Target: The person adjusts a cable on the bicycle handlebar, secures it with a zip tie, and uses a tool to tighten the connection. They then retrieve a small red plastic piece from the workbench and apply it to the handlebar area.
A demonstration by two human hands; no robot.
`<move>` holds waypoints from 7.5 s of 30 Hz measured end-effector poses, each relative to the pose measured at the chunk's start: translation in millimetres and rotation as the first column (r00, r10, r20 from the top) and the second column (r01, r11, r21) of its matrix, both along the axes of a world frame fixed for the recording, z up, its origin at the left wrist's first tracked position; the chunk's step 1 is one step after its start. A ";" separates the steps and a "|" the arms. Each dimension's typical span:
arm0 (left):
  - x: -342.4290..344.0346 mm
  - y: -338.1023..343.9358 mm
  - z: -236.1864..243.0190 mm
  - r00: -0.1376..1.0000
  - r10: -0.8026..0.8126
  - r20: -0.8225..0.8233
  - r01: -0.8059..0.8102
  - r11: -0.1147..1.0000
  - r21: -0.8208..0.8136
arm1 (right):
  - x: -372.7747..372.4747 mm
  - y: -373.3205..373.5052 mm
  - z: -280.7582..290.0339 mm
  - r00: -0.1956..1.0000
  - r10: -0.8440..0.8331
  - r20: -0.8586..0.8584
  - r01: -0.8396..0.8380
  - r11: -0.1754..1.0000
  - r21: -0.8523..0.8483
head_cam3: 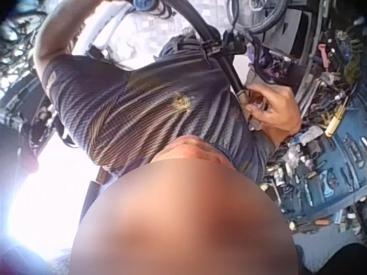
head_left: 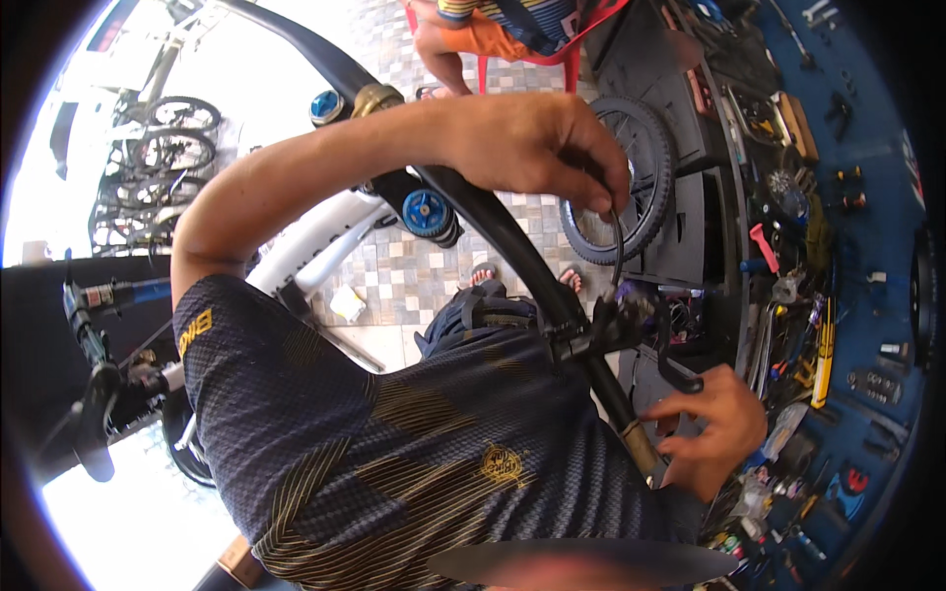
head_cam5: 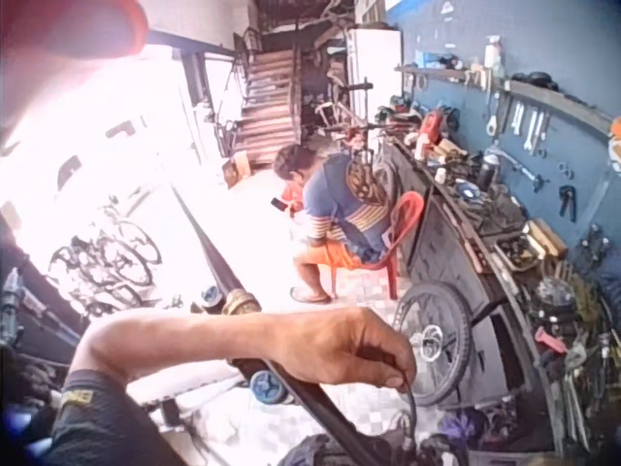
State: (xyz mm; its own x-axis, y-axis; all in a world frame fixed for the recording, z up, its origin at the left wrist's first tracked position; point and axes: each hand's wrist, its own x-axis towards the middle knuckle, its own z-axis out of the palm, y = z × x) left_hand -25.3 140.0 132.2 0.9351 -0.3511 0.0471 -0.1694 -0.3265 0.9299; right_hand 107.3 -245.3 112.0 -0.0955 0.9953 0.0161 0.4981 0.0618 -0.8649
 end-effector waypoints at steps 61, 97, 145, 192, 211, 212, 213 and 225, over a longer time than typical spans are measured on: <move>-0.4 -20.3 -16.9 0.937 -0.030 0.349 0.084 0.987 -0.140 | -29.0 143.8 84.1 0.946 -0.312 -0.091 0.195 0.769 -0.609; -2.1 -18.1 -15.0 0.924 -0.015 0.383 0.079 0.985 -0.153 | -14.4 155.8 72.1 0.989 -0.019 0.145 0.073 0.923 -0.379; -5.7 -18.8 -13.1 0.933 -0.007 0.360 0.055 0.991 -0.125 | -10.7 169.4 77.6 0.996 0.054 0.073 -0.003 0.821 -0.571; -12.8 -17.6 -7.6 0.934 0.020 0.356 0.002 0.998 -0.062 | -54.5 6.7 96.7 0.796 -0.597 0.101 0.596 0.742 -0.307; -27.6 -65.7 8.0 0.886 0.361 0.289 -0.422 0.888 0.182 | -69.4 -31.4 -2.1 0.814 -0.286 -0.505 0.293 0.954 -0.068; -30.2 -66.5 10.3 0.883 0.383 0.271 -0.440 0.878 0.190 | -69.1 -29.8 -5.7 0.814 -0.261 -0.519 0.266 0.962 -0.067; -32.6 -67.9 12.8 0.881 0.401 0.253 -0.453 0.869 0.199 | -69.5 -30.1 -8.9 0.811 -0.240 -0.534 0.244 0.968 -0.064; -42.2 -69.5 -3.6 0.888 0.436 0.148 -0.456 0.875 0.161 | 58.9 -183.9 -57.6 0.822 -0.547 -0.162 0.544 0.837 -0.063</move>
State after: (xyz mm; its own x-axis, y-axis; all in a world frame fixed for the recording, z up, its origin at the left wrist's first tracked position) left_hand -67.5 70.5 128.7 0.9876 0.0903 0.1280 -0.0567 -0.5556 0.8295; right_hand 166.2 -429.1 54.4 0.4660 0.8843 -0.0311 0.2958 -0.1888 -0.9364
